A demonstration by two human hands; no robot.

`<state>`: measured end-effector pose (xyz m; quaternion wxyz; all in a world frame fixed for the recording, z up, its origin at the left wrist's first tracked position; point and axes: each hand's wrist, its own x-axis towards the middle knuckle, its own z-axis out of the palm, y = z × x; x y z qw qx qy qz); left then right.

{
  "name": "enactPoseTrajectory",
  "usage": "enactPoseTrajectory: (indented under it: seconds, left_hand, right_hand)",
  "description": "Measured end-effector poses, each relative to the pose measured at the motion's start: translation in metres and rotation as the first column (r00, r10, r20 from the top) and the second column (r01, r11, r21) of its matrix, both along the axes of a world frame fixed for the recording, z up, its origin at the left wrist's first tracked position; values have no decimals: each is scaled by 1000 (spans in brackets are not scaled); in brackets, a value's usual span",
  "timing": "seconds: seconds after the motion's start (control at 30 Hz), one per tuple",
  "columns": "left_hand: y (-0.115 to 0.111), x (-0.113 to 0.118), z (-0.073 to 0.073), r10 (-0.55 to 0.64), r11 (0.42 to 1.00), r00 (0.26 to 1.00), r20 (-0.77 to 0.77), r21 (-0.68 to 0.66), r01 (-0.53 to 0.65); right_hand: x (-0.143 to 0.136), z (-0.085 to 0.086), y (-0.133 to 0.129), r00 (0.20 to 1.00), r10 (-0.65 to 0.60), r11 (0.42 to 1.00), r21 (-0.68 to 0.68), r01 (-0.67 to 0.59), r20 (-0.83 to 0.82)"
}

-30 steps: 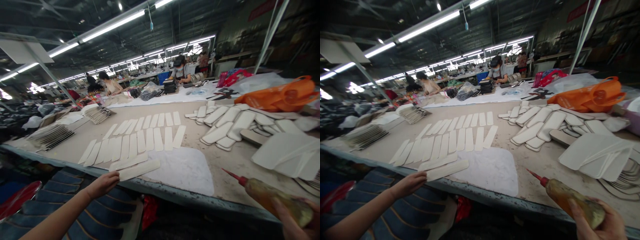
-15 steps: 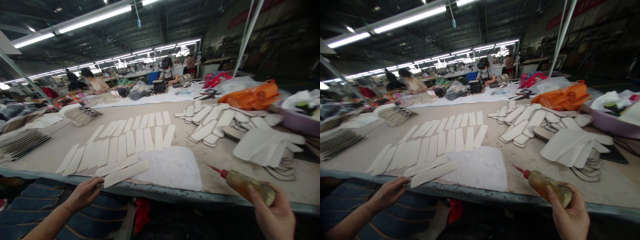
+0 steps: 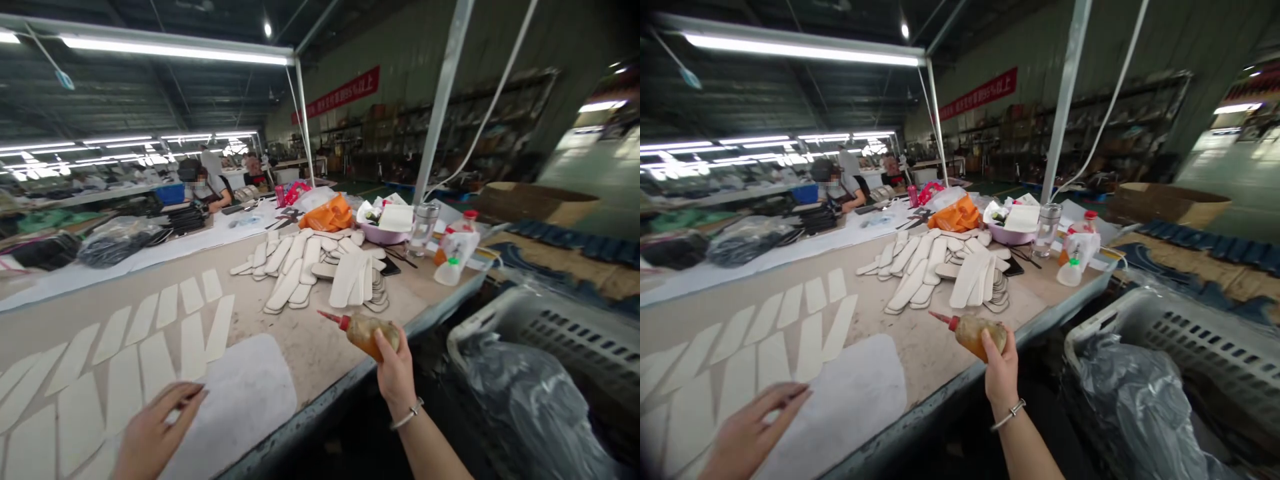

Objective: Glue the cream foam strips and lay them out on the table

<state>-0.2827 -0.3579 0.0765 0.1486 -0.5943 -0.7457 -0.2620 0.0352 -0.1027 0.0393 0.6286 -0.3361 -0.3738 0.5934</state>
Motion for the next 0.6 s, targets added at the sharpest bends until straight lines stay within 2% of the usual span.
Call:
enactPoseTrajectory:
  seconds: [0.03,0.17,0.23,0.3,0.43,0.5,0.6]
  left_hand:
    - [31,11,-3,-26,998,999,41,62,23]
    - [156,62,-18,-239,967,968,73,106,231]
    - [206,87,-23,-293,956,954,64,43,290]
    - [245,106,-25,-316,947,947,55,-43,319]
    - [293,127,-28,-345,926,937,55,-142,349]
    - [307,131,-30,-338,922,939,62,-179,344]
    - [317,134,-36,-323,916,944,66,-227,330]
  right_hand:
    - [3,3,2,999,-16,1000,-17,16,-32]
    - [16,9,11,991,-91,994,-69,85,-103]
    - [22,10,15,984,-128,989,-94,117,-125]
    - [27,10,19,976,-157,982,-126,138,-150]
    - [31,11,26,963,-171,974,-180,134,-208]
    - [32,12,27,962,-164,973,-194,122,-217]
    - [36,10,27,964,-161,968,-223,112,-214]
